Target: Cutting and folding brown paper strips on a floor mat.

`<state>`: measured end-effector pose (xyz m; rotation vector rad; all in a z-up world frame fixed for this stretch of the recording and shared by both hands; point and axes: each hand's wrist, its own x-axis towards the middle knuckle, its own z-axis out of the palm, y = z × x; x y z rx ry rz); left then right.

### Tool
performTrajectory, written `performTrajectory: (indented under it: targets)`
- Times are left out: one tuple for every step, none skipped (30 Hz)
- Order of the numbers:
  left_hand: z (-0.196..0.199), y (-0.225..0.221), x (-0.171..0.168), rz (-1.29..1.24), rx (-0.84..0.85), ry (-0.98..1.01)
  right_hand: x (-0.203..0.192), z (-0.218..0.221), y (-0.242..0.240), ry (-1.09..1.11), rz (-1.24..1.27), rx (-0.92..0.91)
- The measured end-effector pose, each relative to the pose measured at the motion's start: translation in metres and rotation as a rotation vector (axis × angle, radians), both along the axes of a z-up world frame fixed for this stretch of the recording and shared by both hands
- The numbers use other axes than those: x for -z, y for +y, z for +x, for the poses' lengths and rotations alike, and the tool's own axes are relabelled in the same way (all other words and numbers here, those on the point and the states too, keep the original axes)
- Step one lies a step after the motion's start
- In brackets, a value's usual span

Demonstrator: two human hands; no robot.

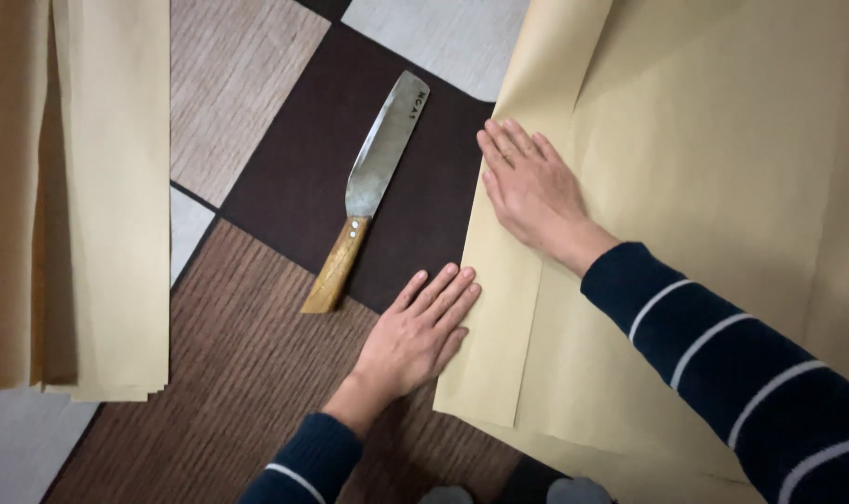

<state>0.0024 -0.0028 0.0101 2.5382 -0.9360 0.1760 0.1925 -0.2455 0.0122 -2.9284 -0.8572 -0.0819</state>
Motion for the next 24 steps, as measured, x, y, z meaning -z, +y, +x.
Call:
performTrajectory:
  targets:
    - [0.0, 0.0, 0.0, 0.001, 0.001, -0.004, 0.001, 0.007, -0.001, -0.004, 0.001, 0.001]
    - [0.0, 0.0, 0.0, 0.004, 0.007, 0.01, 0.002, 0.013, -0.003, 0.003, 0.004, 0.006]
    - [0.0, 0.001, 0.0, 0.008, 0.011, 0.024, 0.003, 0.02, -0.004, 0.01, 0.008, 0.01]
    - [0.001, 0.001, 0.0, 0.008, 0.012, 0.02, 0.002, 0.026, -0.004, 0.006, 0.009, 0.011]
    - [0.0, 0.0, -0.001, 0.006, 0.013, 0.031, 0.001, 0.032, -0.005, 0.023, -0.002, 0.014]
    - [0.0, 0.0, -0.001, 0.003, 0.013, 0.041, 0.001, 0.038, -0.006, 0.039, -0.013, 0.017]
    - [0.001, -0.001, -0.008, 0.003, 0.014, 0.038, -0.004, 0.045, -0.005, 0.036, -0.014, 0.018]
    - [0.001, -0.002, -0.016, 0.024, -0.005, 0.107, -0.009, 0.052, -0.004, 0.067, -0.019, 0.014]
    - [0.002, -0.004, -0.023, 0.046, -0.023, 0.177, -0.013, 0.06, -0.003, 0.099, -0.023, 0.012]
    - [0.002, -0.004, -0.023, 0.048, -0.021, 0.174, -0.012, 0.064, -0.003, 0.096, -0.022, 0.013]
    - [0.002, -0.004, -0.024, 0.031, -0.02, 0.184, -0.013, 0.068, -0.003, 0.089, -0.021, 0.022]
    - [0.002, -0.004, -0.025, 0.015, -0.019, 0.194, -0.015, 0.072, -0.002, 0.083, -0.021, 0.03]
    - [0.003, -0.004, -0.024, 0.017, -0.018, 0.192, -0.014, 0.073, -0.001, 0.081, -0.018, 0.03]
    - [0.003, -0.005, -0.024, 0.019, -0.02, 0.208, -0.014, 0.073, 0.0, 0.101, -0.037, 0.037]
    - [0.004, -0.005, -0.023, 0.019, -0.022, 0.222, -0.014, 0.074, 0.001, 0.118, -0.057, 0.042]
    - [0.009, -0.009, -0.029, 0.019, -0.023, 0.217, -0.012, 0.073, 0.0, 0.114, -0.057, 0.042]
    - [0.014, -0.011, -0.037, -0.028, -0.036, 0.185, -0.009, 0.072, 0.001, 0.105, -0.037, 0.049]
    - [0.019, -0.014, -0.044, -0.076, -0.049, 0.153, -0.006, 0.071, 0.002, 0.095, -0.017, 0.056]
    - [0.036, -0.019, -0.036, -0.075, -0.046, 0.149, -0.009, 0.071, 0.003, 0.091, -0.016, 0.058]
    - [0.053, -0.024, -0.028, -0.036, -0.057, 0.064, -0.011, 0.071, 0.004, 0.138, -0.042, 0.091]
    - [0.069, -0.029, -0.019, 0.004, -0.068, -0.017, -0.012, 0.069, 0.005, 0.189, -0.066, 0.123]
    - [0.088, -0.034, -0.018, 0.005, -0.067, -0.017, -0.011, 0.069, 0.005, 0.189, -0.066, 0.124]
    - [0.107, -0.038, -0.016, 0.036, -0.09, -0.042, -0.01, 0.07, 0.005, 0.216, -0.024, 0.134]
    - [0.127, -0.042, -0.015, 0.067, -0.113, -0.067, -0.009, 0.071, 0.004, 0.243, 0.018, 0.144]
